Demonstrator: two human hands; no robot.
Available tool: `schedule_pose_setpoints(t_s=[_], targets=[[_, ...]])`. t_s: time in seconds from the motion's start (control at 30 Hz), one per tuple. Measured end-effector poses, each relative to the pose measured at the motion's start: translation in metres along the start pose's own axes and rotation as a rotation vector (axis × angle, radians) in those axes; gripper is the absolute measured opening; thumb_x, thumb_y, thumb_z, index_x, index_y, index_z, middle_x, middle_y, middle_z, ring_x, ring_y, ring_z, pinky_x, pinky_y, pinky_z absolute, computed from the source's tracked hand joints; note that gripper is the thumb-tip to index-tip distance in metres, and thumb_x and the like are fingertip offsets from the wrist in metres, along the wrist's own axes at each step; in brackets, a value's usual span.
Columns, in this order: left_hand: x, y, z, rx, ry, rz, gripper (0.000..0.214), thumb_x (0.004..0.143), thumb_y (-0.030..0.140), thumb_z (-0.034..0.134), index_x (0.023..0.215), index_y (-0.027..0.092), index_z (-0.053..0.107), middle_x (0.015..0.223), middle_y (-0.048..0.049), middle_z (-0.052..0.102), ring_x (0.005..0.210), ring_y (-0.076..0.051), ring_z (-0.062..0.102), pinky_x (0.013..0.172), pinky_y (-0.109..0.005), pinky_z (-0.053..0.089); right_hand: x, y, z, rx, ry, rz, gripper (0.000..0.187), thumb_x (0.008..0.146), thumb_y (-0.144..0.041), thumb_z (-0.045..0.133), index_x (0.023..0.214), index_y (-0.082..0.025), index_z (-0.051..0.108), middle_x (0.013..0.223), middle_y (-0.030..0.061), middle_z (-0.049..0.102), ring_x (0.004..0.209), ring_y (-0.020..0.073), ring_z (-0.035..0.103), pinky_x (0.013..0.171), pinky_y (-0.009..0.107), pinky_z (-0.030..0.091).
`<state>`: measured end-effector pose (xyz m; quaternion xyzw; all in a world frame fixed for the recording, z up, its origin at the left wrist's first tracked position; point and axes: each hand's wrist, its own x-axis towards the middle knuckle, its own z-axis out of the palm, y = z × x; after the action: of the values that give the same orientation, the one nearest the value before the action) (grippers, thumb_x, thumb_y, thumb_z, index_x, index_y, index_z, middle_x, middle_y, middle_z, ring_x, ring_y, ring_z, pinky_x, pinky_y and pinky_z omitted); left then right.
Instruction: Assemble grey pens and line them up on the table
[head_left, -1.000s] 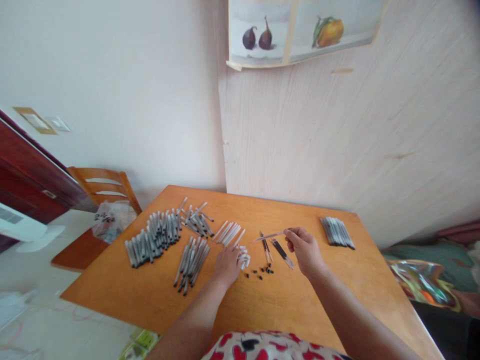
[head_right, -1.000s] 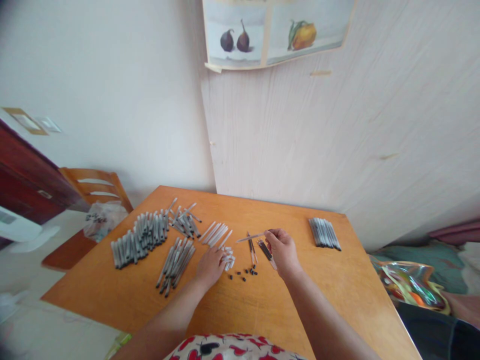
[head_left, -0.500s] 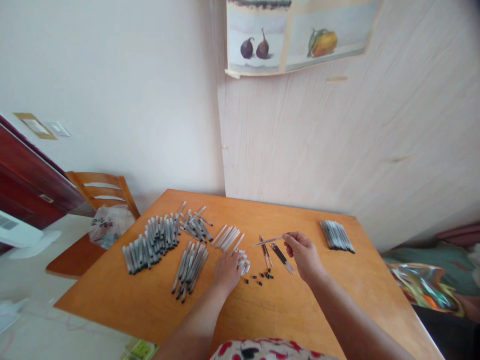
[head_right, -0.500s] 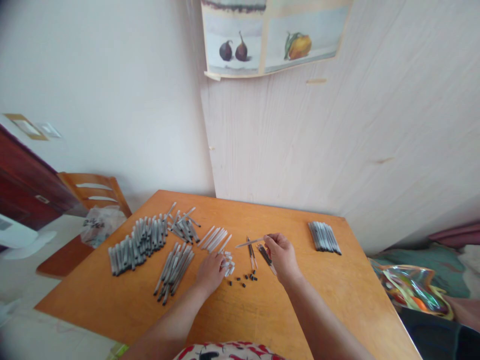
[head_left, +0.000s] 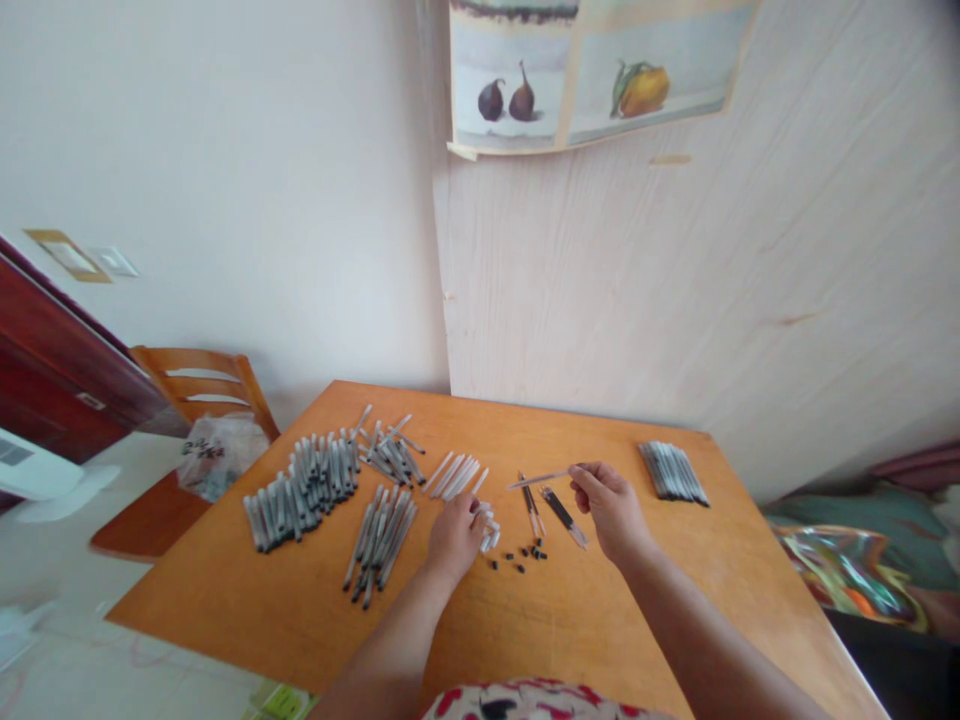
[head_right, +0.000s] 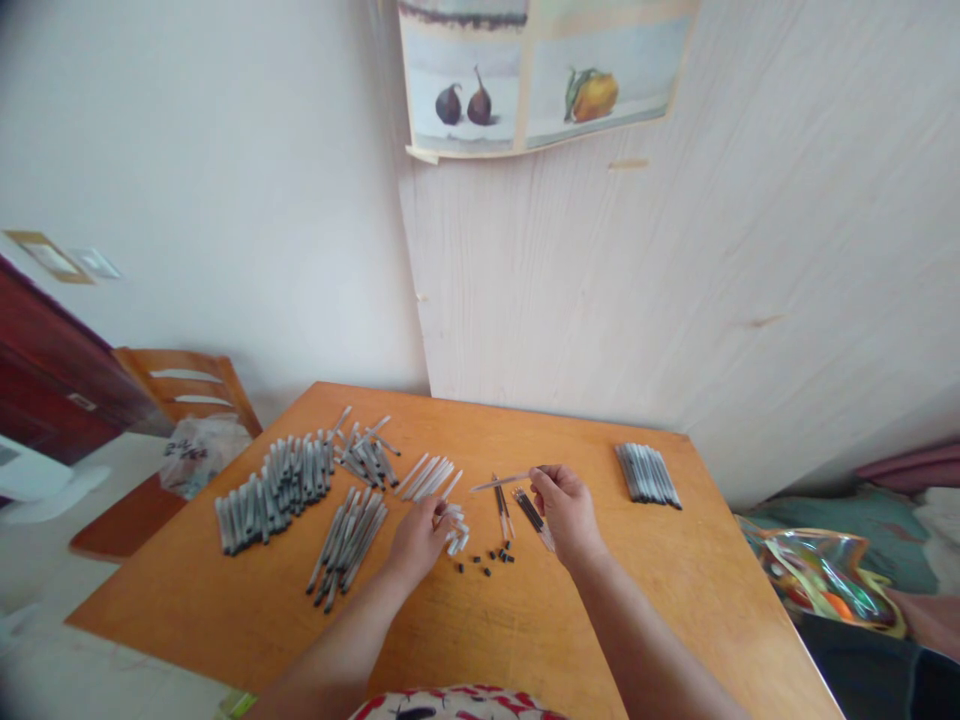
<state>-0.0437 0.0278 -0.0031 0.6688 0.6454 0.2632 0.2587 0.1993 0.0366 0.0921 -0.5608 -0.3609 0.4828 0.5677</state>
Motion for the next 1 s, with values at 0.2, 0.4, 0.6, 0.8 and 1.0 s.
schedule_pose_setpoints(t_s=[0.2,0.4,0.6,0.8,1.0], targets=[[0.017,0.037,-0.023,-0.622,0.201,-0.014,0.03,0.084,0.039,0.065,0.107,0.021,0.068,0.103,-0.0083,0.07,0.094,-0.021,0.064,0.087,-0.032,0.046,0.005,-0.009,-0.002,0.078,0.003,-0.04,0.032,0.071,-0.045,0.078,0.071,-0.018,0.06,0.061,-0.0018,0.059,0.045,0.0074,0.043,0.043,0.023,0.032],[0.019,0.07,-0.044,-0.996,0.133,-0.107,0.04,0.078,0.045,0.072,0.11,0.02,0.071,0.105,-0.0085,0.071,0.096,-0.019,0.064,0.083,-0.028,0.048,0.001,-0.023,-0.001,0.175,-0.01,-0.063,0.029,0.073,-0.041,0.078,0.072,-0.018,0.06,0.064,-0.0012,0.06,0.049,0.008,0.044,0.045,0.023,0.032],[0.015,0.084,-0.055,-1.128,0.029,-0.138,0.04,0.077,0.04,0.075,0.111,0.02,0.07,0.104,-0.007,0.069,0.089,-0.014,0.063,0.077,-0.024,0.047,-0.006,-0.041,0.001,0.262,-0.01,-0.095,0.027,0.074,-0.038,0.079,0.072,-0.019,0.06,0.066,-0.0008,0.061,0.05,0.008,0.045,0.046,0.023,0.033],[0.012,0.09,-0.06,-1.268,-0.007,-0.136,0.025,0.076,0.033,0.077,0.096,0.019,0.069,0.086,-0.0011,0.066,0.075,-0.009,0.059,0.068,-0.02,0.044,-0.011,-0.052,0.002,0.285,-0.015,-0.121,0.027,0.075,-0.037,0.079,0.072,-0.018,0.06,0.067,-0.0005,0.06,0.051,0.0079,0.045,0.046,0.023,0.032],[0.012,0.1,-0.068,-1.453,-0.024,-0.18,0.038,0.076,0.027,0.076,0.111,0.018,0.067,0.082,-0.0022,0.065,0.073,-0.009,0.059,0.065,-0.019,0.042,-0.014,-0.054,0.003,0.294,-0.021,-0.124,0.025,0.076,-0.036,0.078,0.072,-0.018,0.06,0.067,-0.0006,0.059,0.052,0.0084,0.047,0.046,0.023,0.032]])
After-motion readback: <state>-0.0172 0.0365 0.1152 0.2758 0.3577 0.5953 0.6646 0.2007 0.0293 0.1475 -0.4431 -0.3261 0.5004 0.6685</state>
